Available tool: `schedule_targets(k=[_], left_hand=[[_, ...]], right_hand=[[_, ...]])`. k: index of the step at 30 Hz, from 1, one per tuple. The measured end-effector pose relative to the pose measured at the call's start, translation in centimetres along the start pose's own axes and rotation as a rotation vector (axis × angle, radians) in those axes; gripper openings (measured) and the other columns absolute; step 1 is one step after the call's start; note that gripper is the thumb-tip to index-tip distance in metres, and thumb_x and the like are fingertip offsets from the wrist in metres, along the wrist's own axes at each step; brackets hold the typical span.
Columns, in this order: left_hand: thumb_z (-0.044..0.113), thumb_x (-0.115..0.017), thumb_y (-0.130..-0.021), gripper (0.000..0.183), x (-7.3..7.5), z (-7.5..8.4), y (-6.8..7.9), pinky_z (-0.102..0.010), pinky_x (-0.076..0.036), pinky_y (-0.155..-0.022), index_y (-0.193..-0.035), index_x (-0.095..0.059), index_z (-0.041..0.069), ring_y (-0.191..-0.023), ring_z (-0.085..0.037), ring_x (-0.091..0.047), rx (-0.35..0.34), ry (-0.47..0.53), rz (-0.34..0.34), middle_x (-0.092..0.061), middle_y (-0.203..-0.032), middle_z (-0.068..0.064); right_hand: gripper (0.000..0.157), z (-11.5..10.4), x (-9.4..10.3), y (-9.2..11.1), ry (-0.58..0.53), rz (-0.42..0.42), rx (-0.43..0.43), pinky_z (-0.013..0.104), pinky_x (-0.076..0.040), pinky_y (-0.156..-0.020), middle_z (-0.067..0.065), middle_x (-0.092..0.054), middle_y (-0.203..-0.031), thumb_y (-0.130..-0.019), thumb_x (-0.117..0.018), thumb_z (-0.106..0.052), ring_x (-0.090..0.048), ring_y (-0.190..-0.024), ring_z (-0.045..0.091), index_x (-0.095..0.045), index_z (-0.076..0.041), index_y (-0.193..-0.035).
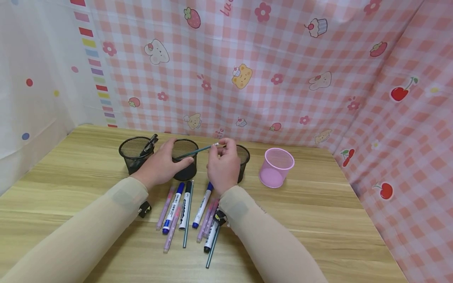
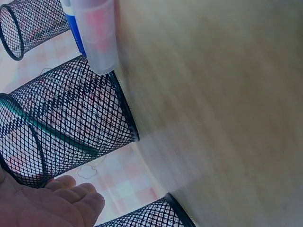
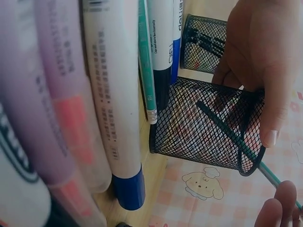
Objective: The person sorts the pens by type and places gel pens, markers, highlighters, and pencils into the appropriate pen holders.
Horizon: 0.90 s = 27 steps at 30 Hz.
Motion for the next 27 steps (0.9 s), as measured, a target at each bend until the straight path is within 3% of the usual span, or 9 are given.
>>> schedule_targets(k=[21, 27], left_hand=[[0.073, -0.057, -0.096, 0.108, 0.02, -0.03, 0.02, -0.064, -0.036, -0.121, -0.170, -0.011, 0.010, -0.156, -0.043, -0.033, 0.003, -0.001, 0.001, -0.021, -0.175, -0.017], [0.074, -0.057, -0.096, 0.108, 0.04, -0.04, 0.01, -0.064, -0.037, -0.121, -0.170, -0.010, 0.011, -0.156, -0.043, -0.033, 0.006, -0.002, -0.001, -0.020, -0.175, -0.017]], right_hand=[[0.028, -0.05, 0.18, 0.11, 0.051, -0.020, -0.005, 0.032, -0.053, -0.050, 0.004, -0.075, -0.100, -0.107, -0.060, -0.021, -0.068, -0.063, 0.023, -0.051, -0.012, -0.132], [0.031, -0.06, 0.23, 0.11, 0.043, -0.015, 0.000, 0.034, -0.056, -0.051, 0.006, -0.074, -0.100, -0.106, -0.062, -0.019, -0.070, -0.066, 0.031, -0.050, -0.012, -0.133]])
Point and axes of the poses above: each hand's wrist, its own y-axis away from the middle knuckle, its own x-axis out of the back of the hand, z = x × y, the point moved 1 cm from there along -y, towards the middle knuckle
